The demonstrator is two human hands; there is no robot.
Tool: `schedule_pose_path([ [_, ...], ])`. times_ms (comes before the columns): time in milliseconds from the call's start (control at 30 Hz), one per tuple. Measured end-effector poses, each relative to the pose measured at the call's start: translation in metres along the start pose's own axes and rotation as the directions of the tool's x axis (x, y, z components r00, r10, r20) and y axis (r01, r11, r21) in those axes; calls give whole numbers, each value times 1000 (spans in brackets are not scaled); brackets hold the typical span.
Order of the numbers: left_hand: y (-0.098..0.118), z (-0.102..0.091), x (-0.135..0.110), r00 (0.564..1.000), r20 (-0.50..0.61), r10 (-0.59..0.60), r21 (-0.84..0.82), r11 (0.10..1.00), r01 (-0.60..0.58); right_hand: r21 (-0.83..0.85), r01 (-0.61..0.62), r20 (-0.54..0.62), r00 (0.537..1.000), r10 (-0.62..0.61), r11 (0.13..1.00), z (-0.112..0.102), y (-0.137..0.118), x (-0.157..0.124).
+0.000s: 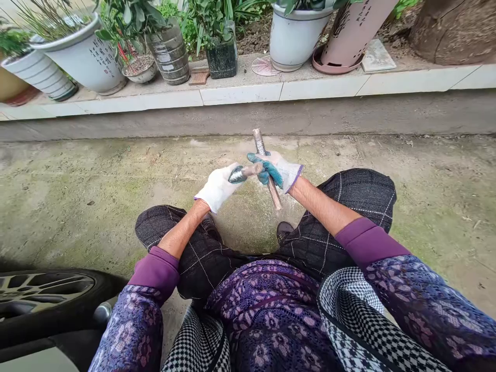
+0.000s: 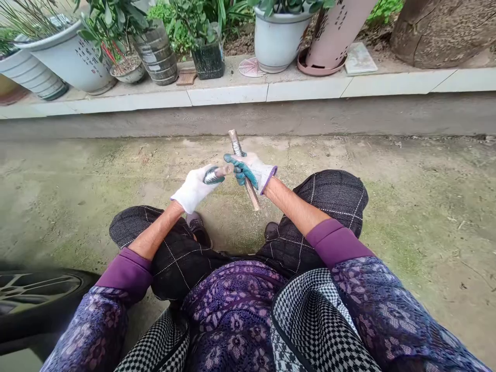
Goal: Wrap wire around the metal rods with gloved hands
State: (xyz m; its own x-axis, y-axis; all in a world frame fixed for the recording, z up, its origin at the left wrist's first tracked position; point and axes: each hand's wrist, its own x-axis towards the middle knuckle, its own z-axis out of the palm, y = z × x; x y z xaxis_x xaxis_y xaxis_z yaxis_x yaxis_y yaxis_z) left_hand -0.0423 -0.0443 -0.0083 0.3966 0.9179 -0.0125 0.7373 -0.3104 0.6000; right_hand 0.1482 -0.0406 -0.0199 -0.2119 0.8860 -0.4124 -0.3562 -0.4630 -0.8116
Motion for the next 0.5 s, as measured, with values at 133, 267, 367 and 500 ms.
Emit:
schedule_pose_path([
  [133, 2, 5, 4, 987, -4, -160, -411, 900, 144, -27, 16, 6, 1000, -16, 1000, 7, 3, 0],
  [267, 4, 7, 11, 961, 64, -270, -528, 808, 262, -127, 173, -138, 972, -190, 977, 18, 6, -3],
  [367, 3, 8, 16, 940, 76, -332, -558, 768, 316, -247, 276, -93, 948, -306, 929, 24, 8, -8],
  [500, 2, 8, 15, 918, 109, -382, -506, 773, 382, -584, 396, 89, 899, -429, 708, 32, 9, -22],
])
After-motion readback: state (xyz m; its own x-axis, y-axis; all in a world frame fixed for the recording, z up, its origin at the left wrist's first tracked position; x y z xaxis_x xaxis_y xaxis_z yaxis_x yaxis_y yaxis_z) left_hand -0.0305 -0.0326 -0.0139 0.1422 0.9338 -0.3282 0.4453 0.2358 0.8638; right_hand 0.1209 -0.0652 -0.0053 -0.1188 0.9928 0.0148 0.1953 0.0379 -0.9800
